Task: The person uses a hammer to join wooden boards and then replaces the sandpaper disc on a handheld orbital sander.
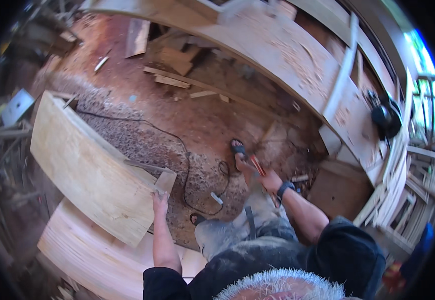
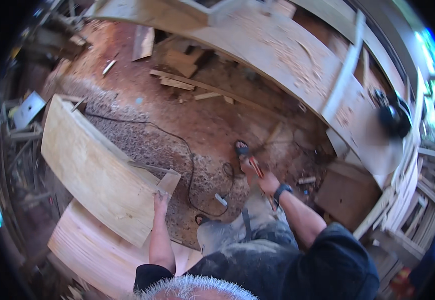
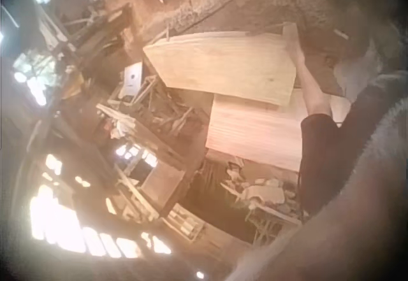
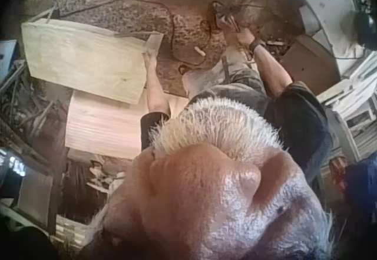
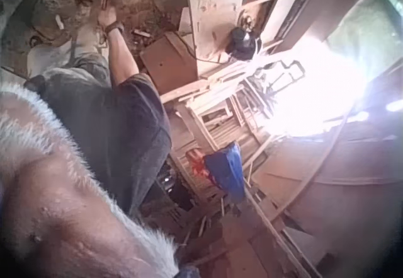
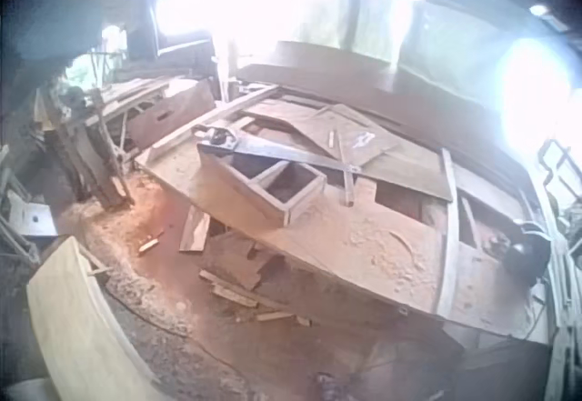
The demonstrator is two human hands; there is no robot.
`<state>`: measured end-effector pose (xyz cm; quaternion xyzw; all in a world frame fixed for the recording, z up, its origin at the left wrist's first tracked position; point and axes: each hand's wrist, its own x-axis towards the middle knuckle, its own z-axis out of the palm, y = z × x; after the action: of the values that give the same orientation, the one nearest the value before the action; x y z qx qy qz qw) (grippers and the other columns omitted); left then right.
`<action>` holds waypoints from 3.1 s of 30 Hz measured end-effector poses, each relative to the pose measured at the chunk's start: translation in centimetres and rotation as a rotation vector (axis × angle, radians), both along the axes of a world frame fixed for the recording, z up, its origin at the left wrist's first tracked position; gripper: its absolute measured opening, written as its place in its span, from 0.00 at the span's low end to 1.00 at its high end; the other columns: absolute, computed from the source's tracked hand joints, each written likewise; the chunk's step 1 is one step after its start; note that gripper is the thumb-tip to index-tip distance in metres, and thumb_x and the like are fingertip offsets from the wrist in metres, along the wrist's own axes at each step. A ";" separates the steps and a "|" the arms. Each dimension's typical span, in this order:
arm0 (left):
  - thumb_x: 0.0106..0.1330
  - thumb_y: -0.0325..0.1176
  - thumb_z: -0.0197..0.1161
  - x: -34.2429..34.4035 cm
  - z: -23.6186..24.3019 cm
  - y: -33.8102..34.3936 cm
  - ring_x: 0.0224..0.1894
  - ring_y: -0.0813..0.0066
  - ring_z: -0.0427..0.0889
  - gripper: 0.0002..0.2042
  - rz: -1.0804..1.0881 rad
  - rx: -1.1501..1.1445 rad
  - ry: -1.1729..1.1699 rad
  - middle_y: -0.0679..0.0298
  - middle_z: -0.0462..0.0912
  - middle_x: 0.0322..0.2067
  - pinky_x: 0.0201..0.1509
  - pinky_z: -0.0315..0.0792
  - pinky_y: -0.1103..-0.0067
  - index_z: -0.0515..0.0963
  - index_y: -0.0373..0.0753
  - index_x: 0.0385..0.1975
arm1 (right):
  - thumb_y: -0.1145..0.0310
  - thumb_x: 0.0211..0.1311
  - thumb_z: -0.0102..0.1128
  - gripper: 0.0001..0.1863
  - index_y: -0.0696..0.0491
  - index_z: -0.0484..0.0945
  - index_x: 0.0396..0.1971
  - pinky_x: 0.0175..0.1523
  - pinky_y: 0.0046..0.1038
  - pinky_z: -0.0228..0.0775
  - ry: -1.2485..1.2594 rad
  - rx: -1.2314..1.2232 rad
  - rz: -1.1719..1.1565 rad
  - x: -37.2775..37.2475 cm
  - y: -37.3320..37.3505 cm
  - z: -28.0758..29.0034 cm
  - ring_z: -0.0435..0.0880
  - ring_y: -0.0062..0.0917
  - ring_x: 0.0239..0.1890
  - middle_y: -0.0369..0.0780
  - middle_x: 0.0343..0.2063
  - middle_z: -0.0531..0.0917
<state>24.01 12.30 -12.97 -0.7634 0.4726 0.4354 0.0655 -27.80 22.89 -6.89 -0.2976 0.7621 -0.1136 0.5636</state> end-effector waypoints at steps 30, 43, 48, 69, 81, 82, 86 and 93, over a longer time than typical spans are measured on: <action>0.73 0.42 0.57 -15.5 5.8 -5.8 0.62 0.57 0.77 0.27 -0.273 -0.074 0.348 0.43 0.79 0.58 0.67 0.67 0.70 0.71 0.25 0.62 | 0.65 0.70 0.51 0.11 0.48 0.79 0.47 0.34 0.47 0.75 1.053 -0.584 -0.123 -23.2 -13.0 16.4 0.84 0.47 0.28 0.50 0.25 0.84; 0.72 0.45 0.60 -13.9 8.4 -1.0 0.57 0.56 0.82 0.27 -0.138 0.077 0.146 0.45 0.82 0.55 0.63 0.73 0.67 0.73 0.30 0.62 | 0.55 0.67 0.58 0.24 0.57 0.76 0.54 0.55 0.42 0.74 1.238 -0.174 -0.118 -43.7 7.5 11.9 0.84 0.48 0.48 0.53 0.46 0.84; 0.72 0.46 0.59 -12.0 11.1 -3.8 0.58 0.54 0.81 0.28 -0.134 0.002 0.100 0.44 0.81 0.55 0.63 0.73 0.68 0.71 0.31 0.63 | 0.55 0.67 0.59 0.23 0.58 0.76 0.51 0.52 0.43 0.74 1.197 -0.242 -0.140 -44.0 8.0 12.4 0.84 0.48 0.46 0.52 0.45 0.84; 0.69 0.49 0.61 -19.9 10.7 9.0 0.57 0.50 0.81 0.27 0.059 0.082 0.185 0.45 0.81 0.54 0.62 0.74 0.65 0.75 0.33 0.59 | 0.53 0.63 0.65 0.27 0.60 0.78 0.51 0.56 0.44 0.72 1.177 -0.098 0.088 -43.3 5.5 16.7 0.83 0.50 0.47 0.53 0.46 0.84; 0.69 0.50 0.59 -22.6 10.6 11.3 0.55 0.47 0.82 0.27 0.112 -0.060 0.197 0.43 0.82 0.52 0.60 0.74 0.63 0.76 0.34 0.58 | 0.55 0.60 0.69 0.30 0.65 0.76 0.51 0.58 0.44 0.71 1.164 -0.040 -0.023 -44.9 3.9 14.5 0.82 0.49 0.48 0.54 0.46 0.83; 0.68 0.50 0.60 -22.2 10.7 11.7 0.56 0.47 0.81 0.26 0.170 -0.088 0.212 0.44 0.82 0.52 0.61 0.73 0.62 0.77 0.35 0.58 | 0.53 0.60 0.70 0.32 0.65 0.75 0.53 0.59 0.43 0.71 1.183 -0.028 -0.022 -44.9 4.0 14.5 0.82 0.49 0.50 0.55 0.48 0.83; 0.68 0.50 0.61 -19.8 11.1 13.1 0.57 0.47 0.80 0.26 0.226 -0.118 0.235 0.45 0.82 0.53 0.63 0.72 0.62 0.78 0.36 0.57 | 0.51 0.59 0.71 0.37 0.66 0.74 0.58 0.62 0.41 0.70 1.169 -0.030 -0.076 -44.9 3.8 14.5 0.81 0.48 0.53 0.55 0.52 0.82; 0.68 0.50 0.60 -16.1 11.5 14.5 0.59 0.48 0.79 0.26 0.286 -0.054 0.096 0.45 0.81 0.55 0.64 0.71 0.63 0.77 0.36 0.58 | 0.56 0.60 0.70 0.28 0.66 0.77 0.48 0.55 0.43 0.72 1.118 -0.032 -0.137 -42.6 2.6 15.2 0.83 0.48 0.45 0.55 0.43 0.83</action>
<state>7.93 26.81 -1.47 -0.8027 0.3731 0.4636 -0.0405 -70.38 25.47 8.33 -0.2708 0.9606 0.0136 0.0606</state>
